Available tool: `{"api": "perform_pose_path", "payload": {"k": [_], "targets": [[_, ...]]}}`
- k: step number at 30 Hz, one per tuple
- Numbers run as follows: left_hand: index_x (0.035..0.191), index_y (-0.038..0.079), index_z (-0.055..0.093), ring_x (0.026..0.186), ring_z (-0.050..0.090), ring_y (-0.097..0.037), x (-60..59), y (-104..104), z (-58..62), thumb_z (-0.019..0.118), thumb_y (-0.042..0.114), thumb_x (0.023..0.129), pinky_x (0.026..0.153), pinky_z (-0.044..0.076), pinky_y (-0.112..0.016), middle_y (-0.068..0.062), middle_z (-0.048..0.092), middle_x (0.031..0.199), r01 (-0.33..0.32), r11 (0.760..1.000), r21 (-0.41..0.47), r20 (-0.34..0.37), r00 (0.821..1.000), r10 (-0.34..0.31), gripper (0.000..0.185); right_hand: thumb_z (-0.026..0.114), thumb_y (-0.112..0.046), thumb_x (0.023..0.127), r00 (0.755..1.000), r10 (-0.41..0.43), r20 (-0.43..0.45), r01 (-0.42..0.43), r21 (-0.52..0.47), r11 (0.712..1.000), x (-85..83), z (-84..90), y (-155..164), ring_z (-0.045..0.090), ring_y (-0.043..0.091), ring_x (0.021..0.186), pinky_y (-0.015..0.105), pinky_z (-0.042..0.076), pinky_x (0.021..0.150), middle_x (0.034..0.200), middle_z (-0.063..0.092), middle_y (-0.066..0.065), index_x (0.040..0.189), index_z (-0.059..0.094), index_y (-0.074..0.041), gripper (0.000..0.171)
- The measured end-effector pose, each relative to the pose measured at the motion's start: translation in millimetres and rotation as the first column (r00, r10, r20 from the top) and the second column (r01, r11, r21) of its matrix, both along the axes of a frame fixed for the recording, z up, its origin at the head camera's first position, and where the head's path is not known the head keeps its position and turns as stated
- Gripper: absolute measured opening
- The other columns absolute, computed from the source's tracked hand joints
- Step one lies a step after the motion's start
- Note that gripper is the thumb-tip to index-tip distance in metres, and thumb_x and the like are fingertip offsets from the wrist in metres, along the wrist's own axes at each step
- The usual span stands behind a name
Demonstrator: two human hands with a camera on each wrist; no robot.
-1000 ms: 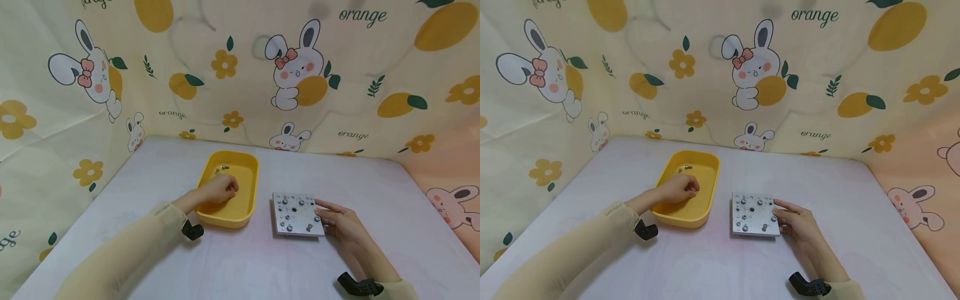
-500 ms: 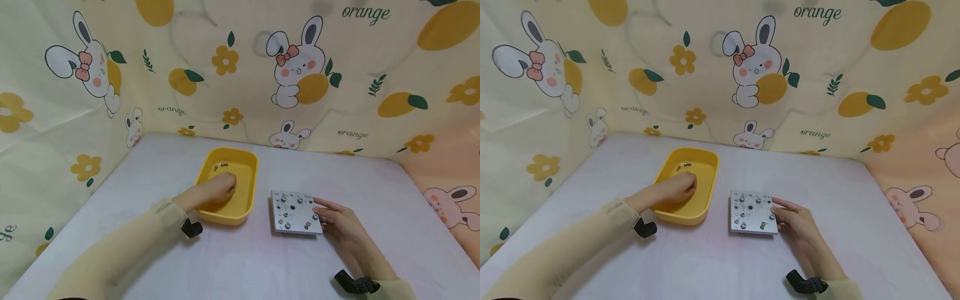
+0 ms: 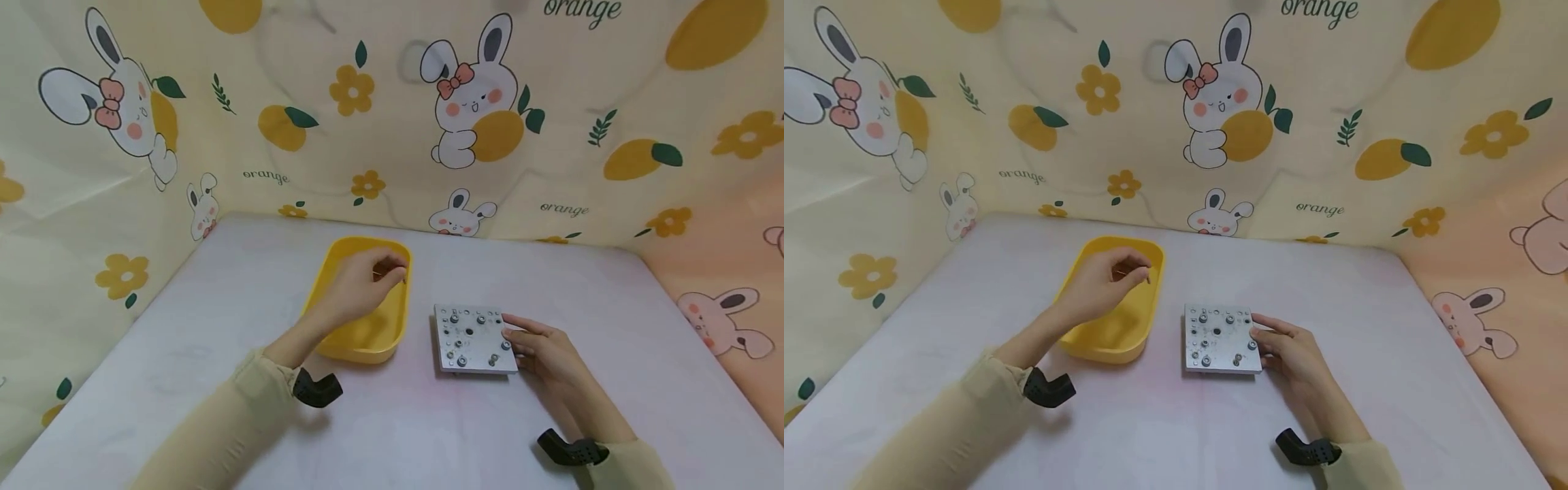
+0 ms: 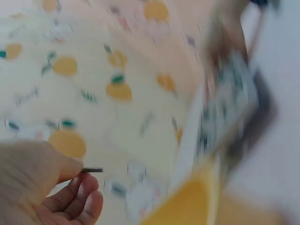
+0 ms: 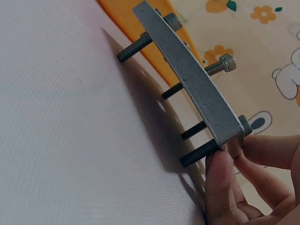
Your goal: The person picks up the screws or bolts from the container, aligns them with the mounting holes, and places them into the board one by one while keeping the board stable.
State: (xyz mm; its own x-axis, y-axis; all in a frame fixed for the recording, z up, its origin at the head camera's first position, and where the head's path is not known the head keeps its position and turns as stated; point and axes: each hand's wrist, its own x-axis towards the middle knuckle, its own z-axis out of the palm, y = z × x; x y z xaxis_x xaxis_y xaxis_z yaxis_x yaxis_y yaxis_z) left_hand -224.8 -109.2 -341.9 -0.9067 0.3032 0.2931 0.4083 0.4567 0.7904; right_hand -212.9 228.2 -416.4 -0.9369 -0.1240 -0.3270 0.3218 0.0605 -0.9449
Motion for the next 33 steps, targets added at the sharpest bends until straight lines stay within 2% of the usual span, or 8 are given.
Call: {"api": "perform_pose_path", "payload": {"k": [3,5,8,12,18,23,26,33], "targets": [[0.109,0.010,0.068,0.086,0.062,-0.011,13.0,27,-0.5,0.064,0.017,0.098,0.077,0.053,-0.026,0.005,0.067,0.094,0.027,0.993,0.115,0.001,1.000,-0.027,0.014,0.072,-0.020,0.092,1.000,-0.009,0.002,0.009,0.012,1.000,0.5,1.1,1,0.065,0.015,0.096,0.031,0.054,0.078,0.129,0.059,0.006,0.147,0.045,-0.005,0.063],[0.107,0.012,0.068,0.084,0.063,-0.009,17.9,40,-5.4,0.065,0.016,0.097,0.076,0.053,-0.024,0.007,0.067,0.094,0.046,0.989,0.138,0.017,0.999,-0.049,0.012,0.072,-0.020,0.091,1.000,-0.012,0.003,0.012,0.019,1.000,-0.4,1.0,-1,0.064,0.015,0.095,0.031,0.054,0.076,0.128,0.059,0.006,0.146,0.047,-0.006,0.062],[0.104,0.011,0.070,0.082,0.061,-0.007,21.4,58,-15.4,0.067,0.014,0.095,0.075,0.052,-0.022,0.009,0.067,0.091,0.063,0.993,0.099,0.026,0.998,-0.066,0.010,0.072,-0.019,0.091,1.000,-0.018,0.002,0.018,0.024,1.000,-0.9,0.9,-1,0.065,0.016,0.093,0.031,0.054,0.075,0.126,0.061,0.005,0.145,0.048,-0.006,0.061],[0.102,0.007,0.073,0.079,0.058,-0.005,23.4,73,-26.0,0.068,0.011,0.094,0.072,0.050,-0.019,0.009,0.066,0.088,0.072,0.997,-0.027,0.003,0.997,-0.072,0.011,0.072,-0.017,0.091,1.000,-0.024,0.000,0.024,0.008,1.000,-0.4,1.4,0,0.066,0.016,0.091,0.030,0.054,0.074,0.123,0.062,0.004,0.145,0.048,-0.005,0.061],[0.104,0.005,0.075,0.081,0.058,-0.004,22.1,78,-36.7,0.069,0.008,0.093,0.074,0.048,-0.018,0.004,0.070,0.092,0.047,0.984,-0.172,-0.027,0.998,-0.053,0.014,0.072,-0.015,0.091,1.000,-0.030,-0.003,0.030,-0.021,0.999,1.3,1.0,0,0.066,0.016,0.090,0.031,0.055,0.073,0.119,0.065,0.004,0.145,0.047,-0.003,0.060],[0.101,0.006,0.076,0.080,0.059,-0.006,19.5,74,-37.8,0.069,0.007,0.091,0.074,0.049,-0.019,0.002,0.071,0.093,0.013,0.969,-0.246,-0.094,0.995,-0.037,0.012,0.072,-0.014,0.091,0.999,-0.034,0.008,0.035,-0.041,0.999,1.0,1.3,-3,0.067,0.017,0.092,0.031,0.055,0.075,0.120,0.065,0.004,0.145,0.047,-0.003,0.060],[0.100,0.007,0.077,0.080,0.059,-0.005,18.5,72,-36.8,0.070,0.008,0.091,0.074,0.049,-0.019,0.002,0.071,0.093,0.023,0.964,-0.265,-0.111,0.992,-0.054,0.012,0.072,-0.014,0.091,0.999,-0.038,0.007,0.039,-0.031,0.999,0.7,1.5,-4,0.067,0.016,0.091,0.031,0.054,0.074,0.121,0.065,0.005,0.145,0.047,-0.003,0.060],[0.105,0.007,0.077,0.086,0.061,-0.004,17.8,75,-38.5,0.069,0.010,0.092,0.080,0.049,-0.019,0.002,0.072,0.098,0.084,0.949,-0.304,-0.070,0.991,-0.110,0.015,0.072,-0.015,0.091,0.999,-0.046,0.003,0.046,-0.017,0.999,2.5,2.5,-3,0.066,0.016,0.091,0.030,0.054,0.074,0.121,0.064,0.004,0.145,0.047,-0.003,0.061]]}}
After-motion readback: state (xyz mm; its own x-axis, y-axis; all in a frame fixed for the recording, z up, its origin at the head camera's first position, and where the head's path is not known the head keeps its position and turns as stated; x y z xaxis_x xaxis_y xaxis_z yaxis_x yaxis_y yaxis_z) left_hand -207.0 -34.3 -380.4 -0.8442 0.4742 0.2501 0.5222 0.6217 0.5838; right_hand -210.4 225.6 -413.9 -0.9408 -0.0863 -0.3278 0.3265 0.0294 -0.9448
